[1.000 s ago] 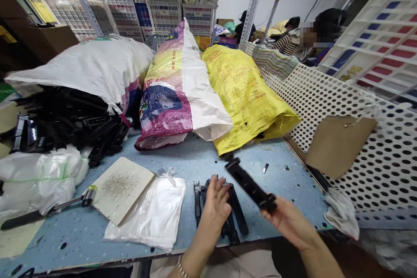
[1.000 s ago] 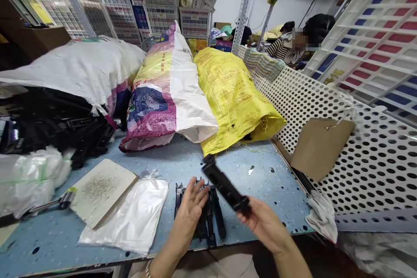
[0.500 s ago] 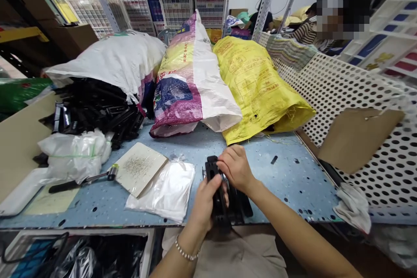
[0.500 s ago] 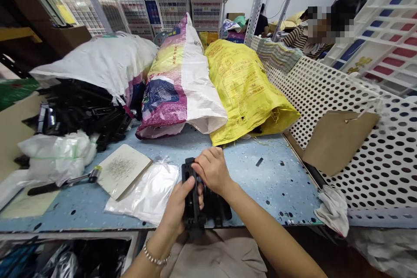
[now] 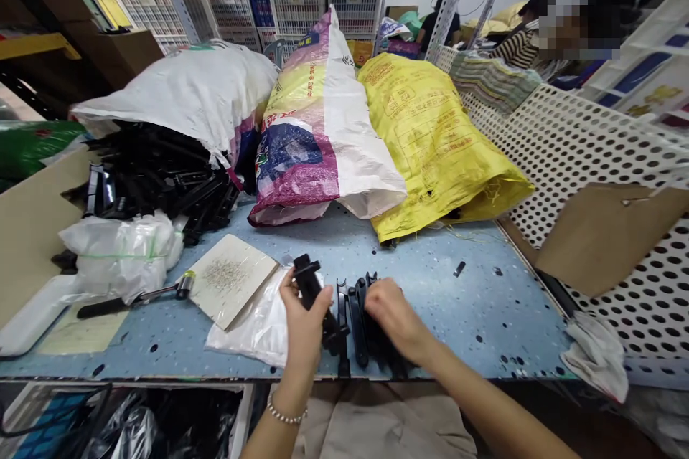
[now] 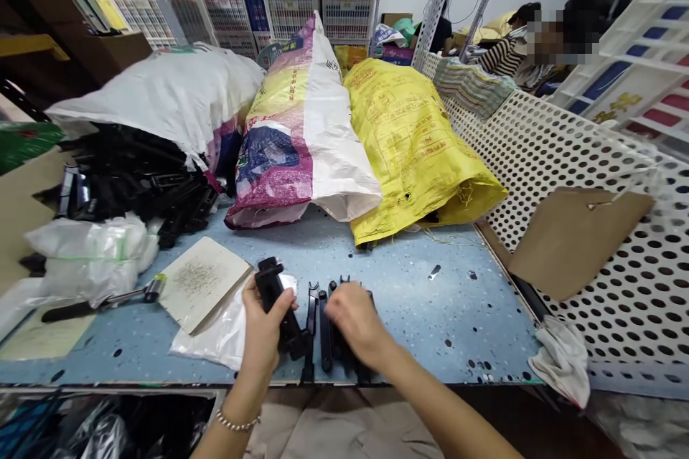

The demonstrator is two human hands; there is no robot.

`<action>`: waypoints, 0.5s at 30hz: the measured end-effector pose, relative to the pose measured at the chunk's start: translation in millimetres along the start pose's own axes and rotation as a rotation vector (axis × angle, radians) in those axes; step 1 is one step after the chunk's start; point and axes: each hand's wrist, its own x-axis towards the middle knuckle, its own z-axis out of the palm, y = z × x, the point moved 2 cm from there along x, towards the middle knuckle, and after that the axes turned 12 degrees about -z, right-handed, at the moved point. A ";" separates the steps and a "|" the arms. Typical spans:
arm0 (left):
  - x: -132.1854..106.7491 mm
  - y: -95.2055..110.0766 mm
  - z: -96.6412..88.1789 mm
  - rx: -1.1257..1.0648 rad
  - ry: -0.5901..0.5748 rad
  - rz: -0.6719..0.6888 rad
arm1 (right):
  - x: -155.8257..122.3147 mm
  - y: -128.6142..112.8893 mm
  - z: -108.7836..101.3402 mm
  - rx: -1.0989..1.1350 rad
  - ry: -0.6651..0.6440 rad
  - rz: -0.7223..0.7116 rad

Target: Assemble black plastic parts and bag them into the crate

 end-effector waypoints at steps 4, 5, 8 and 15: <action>21.6 -17.8 -21.8 0.165 0.022 -0.087 | 23.6 107.1 -85.2 -0.304 0.334 0.422; 23.7 -24.0 -21.5 0.214 0.014 -0.092 | 31.3 131.5 -102.8 -0.349 0.365 0.464; 21.7 -42.5 -5.9 0.330 -0.017 0.013 | 49.4 184.7 -131.1 -0.412 0.358 0.531; 11.5 -57.3 13.7 0.492 -0.128 0.196 | 13.5 197.4 -147.2 -0.458 0.371 0.532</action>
